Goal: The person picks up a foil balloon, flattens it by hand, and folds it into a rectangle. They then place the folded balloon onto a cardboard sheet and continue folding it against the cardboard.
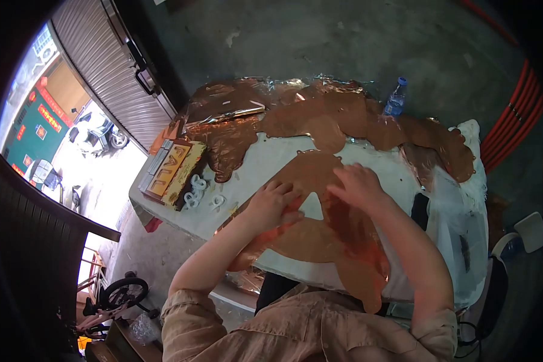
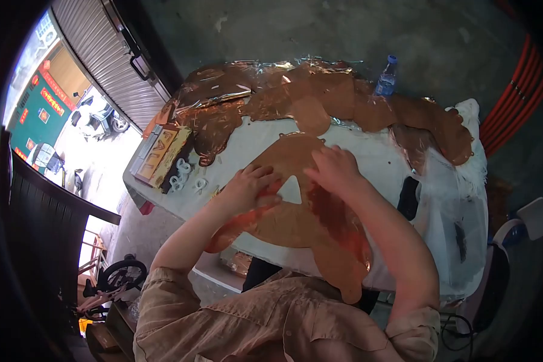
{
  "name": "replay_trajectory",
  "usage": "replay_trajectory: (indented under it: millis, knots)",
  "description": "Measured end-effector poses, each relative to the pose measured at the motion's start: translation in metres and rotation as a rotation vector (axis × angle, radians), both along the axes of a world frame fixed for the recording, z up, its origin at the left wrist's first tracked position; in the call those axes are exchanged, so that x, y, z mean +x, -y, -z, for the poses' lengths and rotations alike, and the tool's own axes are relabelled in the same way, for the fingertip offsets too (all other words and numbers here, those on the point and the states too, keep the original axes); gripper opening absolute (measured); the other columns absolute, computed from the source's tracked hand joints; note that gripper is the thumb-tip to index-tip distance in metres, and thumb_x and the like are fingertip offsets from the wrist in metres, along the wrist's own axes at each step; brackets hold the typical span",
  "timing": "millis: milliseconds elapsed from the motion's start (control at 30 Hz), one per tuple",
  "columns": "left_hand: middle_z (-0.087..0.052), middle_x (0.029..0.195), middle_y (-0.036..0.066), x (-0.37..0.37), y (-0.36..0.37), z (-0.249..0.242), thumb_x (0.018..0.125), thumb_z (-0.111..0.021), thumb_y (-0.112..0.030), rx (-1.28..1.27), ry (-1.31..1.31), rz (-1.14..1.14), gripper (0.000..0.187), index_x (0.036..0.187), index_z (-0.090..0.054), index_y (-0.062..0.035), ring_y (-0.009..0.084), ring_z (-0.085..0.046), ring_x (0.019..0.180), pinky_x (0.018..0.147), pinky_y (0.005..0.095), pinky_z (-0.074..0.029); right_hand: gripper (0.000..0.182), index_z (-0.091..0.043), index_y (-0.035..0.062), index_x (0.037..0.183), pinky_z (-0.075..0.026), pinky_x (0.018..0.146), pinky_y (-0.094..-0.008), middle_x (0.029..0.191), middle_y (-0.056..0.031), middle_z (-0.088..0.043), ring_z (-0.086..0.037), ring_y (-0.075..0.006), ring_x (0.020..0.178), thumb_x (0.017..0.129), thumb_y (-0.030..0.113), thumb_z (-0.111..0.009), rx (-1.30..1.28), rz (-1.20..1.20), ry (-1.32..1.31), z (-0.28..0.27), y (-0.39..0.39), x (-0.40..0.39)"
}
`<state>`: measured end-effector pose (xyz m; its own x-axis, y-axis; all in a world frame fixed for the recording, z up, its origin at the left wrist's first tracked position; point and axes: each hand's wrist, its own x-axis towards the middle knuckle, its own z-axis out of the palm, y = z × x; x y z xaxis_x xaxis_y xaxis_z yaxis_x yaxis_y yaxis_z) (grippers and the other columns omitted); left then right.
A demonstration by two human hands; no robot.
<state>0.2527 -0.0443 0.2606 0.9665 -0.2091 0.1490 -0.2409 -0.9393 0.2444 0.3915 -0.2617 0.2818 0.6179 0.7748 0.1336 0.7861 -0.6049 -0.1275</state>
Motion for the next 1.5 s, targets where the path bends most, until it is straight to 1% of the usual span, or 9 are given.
replay_trajectory:
  millis: [233, 533, 767, 867, 967, 1033, 1133, 1233, 1500]
  knots:
    - [-0.058, 0.102, 0.011, 0.053, -0.004, 0.036, 0.079, -0.07, -0.03, -0.156, 0.202, -0.008, 0.027, 0.098, -0.065, -0.01, 0.0318, -0.054, 0.095, 0.083, 0.0412, -0.047, 0.015, -0.065, 0.0071, 0.083, -0.053, 0.073, -0.0398, 0.093, -0.0108, -0.065, -0.062, -0.0257, 0.094, 0.078, 0.022, -0.064, 0.224, -0.13, 0.203, 0.038, -0.124, 0.067]
    - [-0.056, 0.102, 0.009, 0.061, -0.022, 0.042, 0.079, -0.07, -0.021, -0.291, 0.206, 0.065, 0.027, 0.102, -0.065, -0.0087, 0.0296, -0.055, 0.097, 0.085, 0.0399, -0.046, 0.016, -0.064, 0.0066, 0.089, -0.055, 0.066, -0.0369, 0.094, -0.0061, -0.06, -0.06, -0.0225, 0.097, 0.078, 0.017, -0.064, 0.101, -0.069, 0.69, 0.085, -0.2, 0.1]
    - [-0.056, 0.102, 0.008, 0.059, -0.021, 0.036, 0.078, -0.071, -0.021, -0.285, 0.164, 0.044, 0.028, 0.104, -0.066, -0.0105, 0.028, -0.055, 0.098, 0.086, 0.0388, -0.047, 0.012, -0.065, 0.0046, 0.075, -0.051, 0.063, -0.0413, 0.073, -0.0113, -0.062, -0.064, -0.0275, 0.066, 0.081, 0.015, -0.062, 0.434, -0.062, 0.085, 0.08, -0.195, 0.119]
    - [-0.056, 0.102, 0.007, 0.061, -0.022, 0.036, 0.079, -0.071, -0.021, -0.29, 0.189, 0.048, 0.028, 0.104, -0.066, -0.0106, 0.0281, -0.055, 0.098, 0.086, 0.0386, -0.047, 0.025, -0.065, 0.0044, 0.071, -0.043, 0.054, -0.0313, 0.061, -0.0053, -0.06, -0.057, -0.0118, 0.059, 0.076, 0.025, -0.078, 0.555, 0.052, -0.408, 0.079, -0.189, 0.134]
    - [-0.056, 0.102, 0.007, 0.059, -0.022, 0.036, 0.079, -0.071, -0.021, -0.275, 0.198, 0.039, 0.027, 0.104, -0.066, -0.0109, 0.0282, -0.055, 0.097, 0.085, 0.0386, -0.047, 0.022, -0.069, 0.0058, 0.077, -0.042, 0.053, -0.0257, 0.063, -0.0013, -0.059, -0.053, -0.0055, 0.059, 0.079, 0.026, -0.077, 0.645, 0.032, -0.784, 0.054, -0.175, 0.139]
    - [-0.056, 0.101, 0.007, 0.06, -0.023, 0.039, 0.079, -0.071, -0.021, -0.29, 0.206, 0.054, 0.027, 0.104, -0.067, -0.0111, 0.0278, -0.055, 0.097, 0.085, 0.0386, -0.047, 0.023, -0.071, 0.0056, 0.08, -0.041, 0.052, -0.0236, 0.063, -0.0012, -0.061, -0.053, -0.0058, 0.058, 0.082, 0.028, -0.075, 0.493, 0.213, -0.656, -0.001, -0.156, 0.123]
    - [-0.057, 0.101, 0.007, 0.061, -0.022, 0.039, 0.078, -0.071, -0.021, -0.291, 0.215, 0.055, 0.027, 0.103, -0.067, -0.0115, 0.0272, -0.056, 0.098, 0.085, 0.0386, -0.048, 0.028, -0.068, -0.0019, 0.077, -0.044, 0.054, -0.0313, 0.059, -0.0063, -0.06, -0.055, -0.0115, 0.056, 0.081, 0.026, -0.07, 0.762, -0.014, -0.486, -0.02, -0.122, 0.145]
    - [-0.057, 0.102, 0.006, 0.062, -0.023, 0.042, 0.079, -0.071, -0.024, -0.277, 0.213, 0.062, 0.028, 0.104, -0.067, -0.0118, 0.0268, -0.056, 0.1, 0.086, 0.0386, -0.046, 0.022, -0.068, -0.0007, 0.08, -0.048, 0.059, -0.0324, 0.067, -0.0084, -0.065, -0.062, -0.0139, 0.063, 0.076, 0.021, -0.072, 0.335, 0.021, -0.198, -0.082, -0.072, 0.149]
    - [-0.058, 0.114, 0.008, 0.054, -0.012, 0.033, 0.078, -0.071, -0.037, -0.142, 0.221, 0.033, 0.043, 0.111, -0.065, -0.0106, 0.0288, -0.052, 0.108, 0.093, 0.0416, -0.041, 0.014, -0.067, -0.0005, 0.093, -0.043, 0.063, -0.0232, 0.084, 0.0032, -0.062, -0.054, -0.0051, 0.072, 0.086, 0.012, -0.068, 0.944, -0.217, -0.156, -0.166, 0.001, 0.071]
